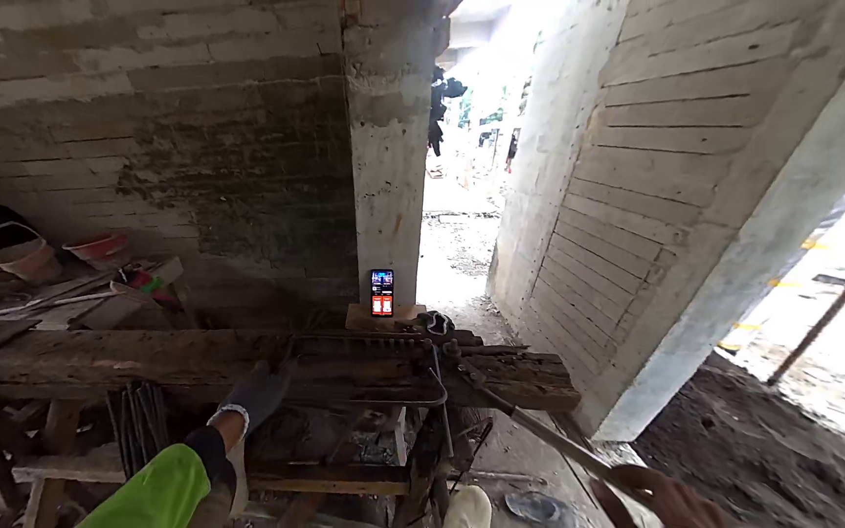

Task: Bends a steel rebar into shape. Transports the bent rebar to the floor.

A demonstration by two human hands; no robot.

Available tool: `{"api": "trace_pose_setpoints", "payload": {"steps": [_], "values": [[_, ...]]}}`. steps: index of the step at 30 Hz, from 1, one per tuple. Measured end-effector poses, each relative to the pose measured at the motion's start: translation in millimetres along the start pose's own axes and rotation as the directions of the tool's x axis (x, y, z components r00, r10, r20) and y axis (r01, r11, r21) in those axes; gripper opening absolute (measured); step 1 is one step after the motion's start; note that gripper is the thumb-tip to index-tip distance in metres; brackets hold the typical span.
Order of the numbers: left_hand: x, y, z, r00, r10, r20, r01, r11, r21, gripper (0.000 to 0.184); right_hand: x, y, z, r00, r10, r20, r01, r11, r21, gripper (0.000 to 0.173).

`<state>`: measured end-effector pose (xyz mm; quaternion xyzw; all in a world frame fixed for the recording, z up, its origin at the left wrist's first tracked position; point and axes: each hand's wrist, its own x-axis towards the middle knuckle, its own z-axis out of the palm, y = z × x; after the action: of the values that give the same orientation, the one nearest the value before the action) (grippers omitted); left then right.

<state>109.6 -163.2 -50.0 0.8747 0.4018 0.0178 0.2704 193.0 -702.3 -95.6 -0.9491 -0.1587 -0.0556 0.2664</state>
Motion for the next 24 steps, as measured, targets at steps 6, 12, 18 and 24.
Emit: {"api": "trace_pose_setpoints", "payload": {"steps": [6, 12, 18, 24], "values": [[14.9, -11.2, 26.7, 0.988, -0.119, 0.095, 0.152, 0.810, -0.566, 0.046, 70.7, -107.9, 84.3, 0.816, -0.021, 0.578, -0.399, 0.702, 0.590, 0.062], [12.5, -5.8, 19.3, 0.987, -0.146, 0.073, 0.152, 0.660, -0.736, 0.037, 86.8, -129.2, 117.3, 0.923, -0.021, 0.384, -0.345, 0.398, 0.850, 0.042], [9.2, 5.6, 2.4, 0.988, -0.095, 0.122, 0.150, 0.390, -0.909, 0.023, 99.9, -172.6, 89.2, 0.861, 0.167, 0.480, -0.495, 0.061, 0.867, 0.031], [17.0, 35.1, -16.2, 0.990, 0.062, 0.123, 0.113, 0.146, -0.983, 0.029, 150.0, -209.7, 52.0, 0.813, 0.130, 0.567, -0.560, -0.090, 0.823, 0.032]]}}
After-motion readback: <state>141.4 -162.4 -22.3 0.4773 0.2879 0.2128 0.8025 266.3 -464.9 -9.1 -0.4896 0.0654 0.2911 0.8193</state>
